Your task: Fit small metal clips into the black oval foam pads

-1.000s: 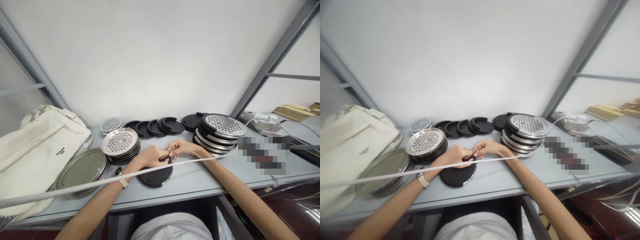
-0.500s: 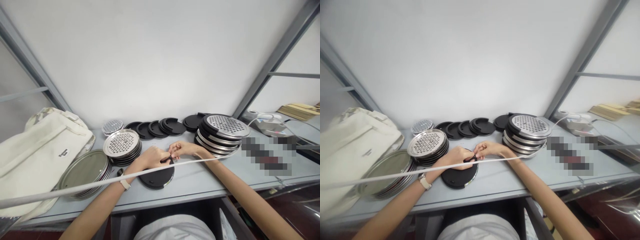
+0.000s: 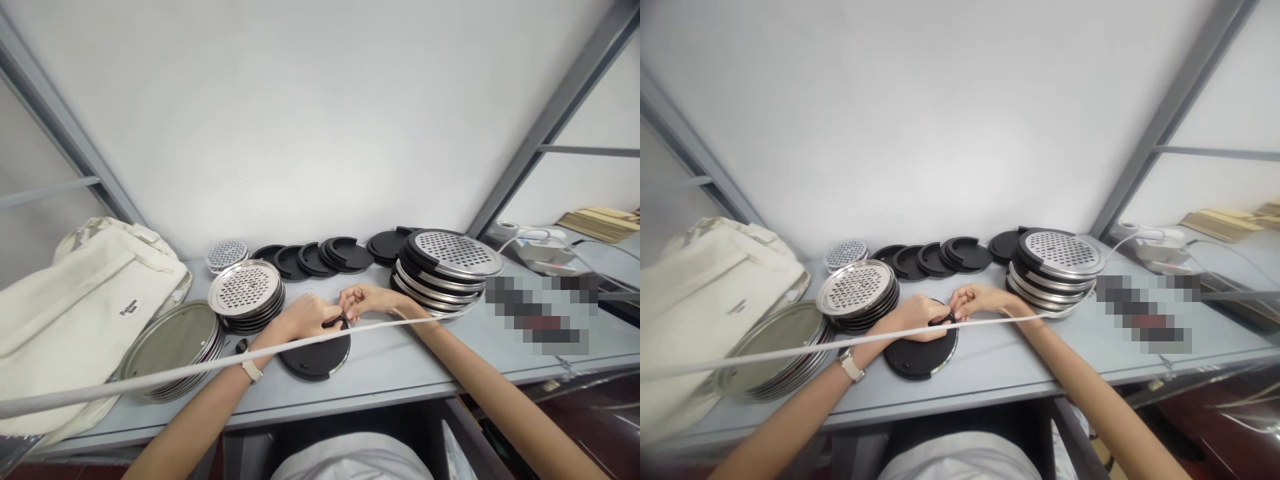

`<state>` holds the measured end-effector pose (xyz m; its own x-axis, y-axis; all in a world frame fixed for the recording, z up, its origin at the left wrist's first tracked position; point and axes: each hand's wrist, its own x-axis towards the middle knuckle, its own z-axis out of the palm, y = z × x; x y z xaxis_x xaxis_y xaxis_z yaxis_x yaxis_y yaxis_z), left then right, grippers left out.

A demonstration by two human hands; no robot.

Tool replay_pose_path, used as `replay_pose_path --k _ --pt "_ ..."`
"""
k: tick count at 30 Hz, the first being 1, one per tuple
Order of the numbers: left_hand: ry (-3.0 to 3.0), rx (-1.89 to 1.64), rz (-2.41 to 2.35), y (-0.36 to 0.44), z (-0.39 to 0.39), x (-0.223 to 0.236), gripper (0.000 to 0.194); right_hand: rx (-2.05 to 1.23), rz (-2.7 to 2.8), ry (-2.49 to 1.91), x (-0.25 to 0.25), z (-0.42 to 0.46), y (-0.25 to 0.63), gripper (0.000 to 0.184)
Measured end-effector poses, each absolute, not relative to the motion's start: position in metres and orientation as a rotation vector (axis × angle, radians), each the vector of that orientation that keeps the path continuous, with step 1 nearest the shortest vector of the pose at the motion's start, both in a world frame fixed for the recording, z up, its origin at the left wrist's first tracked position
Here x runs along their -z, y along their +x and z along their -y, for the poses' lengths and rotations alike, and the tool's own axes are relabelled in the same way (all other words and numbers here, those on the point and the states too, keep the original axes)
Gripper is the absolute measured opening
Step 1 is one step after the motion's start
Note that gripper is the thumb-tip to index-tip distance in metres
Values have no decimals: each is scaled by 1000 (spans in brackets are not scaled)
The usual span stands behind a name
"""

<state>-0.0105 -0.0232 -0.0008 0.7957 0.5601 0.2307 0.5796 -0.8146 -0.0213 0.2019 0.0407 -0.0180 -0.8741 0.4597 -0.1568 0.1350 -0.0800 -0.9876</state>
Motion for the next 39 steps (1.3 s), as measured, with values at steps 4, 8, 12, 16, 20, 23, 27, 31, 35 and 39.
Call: replay_pose_path --k 4,8,12,16,20,23,27,31,35,39 --pt "-2896 320 912 -11 24 0 22 -2053 1946 -644 18 -40 201 30" --pt "-2890 330 907 -11 24 0 22 -2038 1947 -656 18 -39 200 32" --pt "-2883 318 924 -11 23 2 23 -2001 1966 -662 19 -39 200 31" --pt "-2865 304 974 -10 23 3 25 -1994 1972 -661 21 -40 200 31" --pt "-2846 294 1063 -10 25 -1 30 -1981 1959 -673 21 -41 200 29" --pt "-2869 304 1082 -10 25 -3 32 -1977 1960 -688 20 -40 200 27" --pt "-2871 333 1084 -10 25 -2 30 -1995 1936 -692 20 -39 199 26" --pt "-2884 349 1102 -10 25 -2 32 -2037 1892 -680 20 -40 199 35" --pt "-2903 366 1121 -9 27 -5 32 -2057 1868 -674 22 -40 199 32" --pt "-2910 306 1086 -8 27 -7 30 -2029 1861 -702 20 -38 199 29"
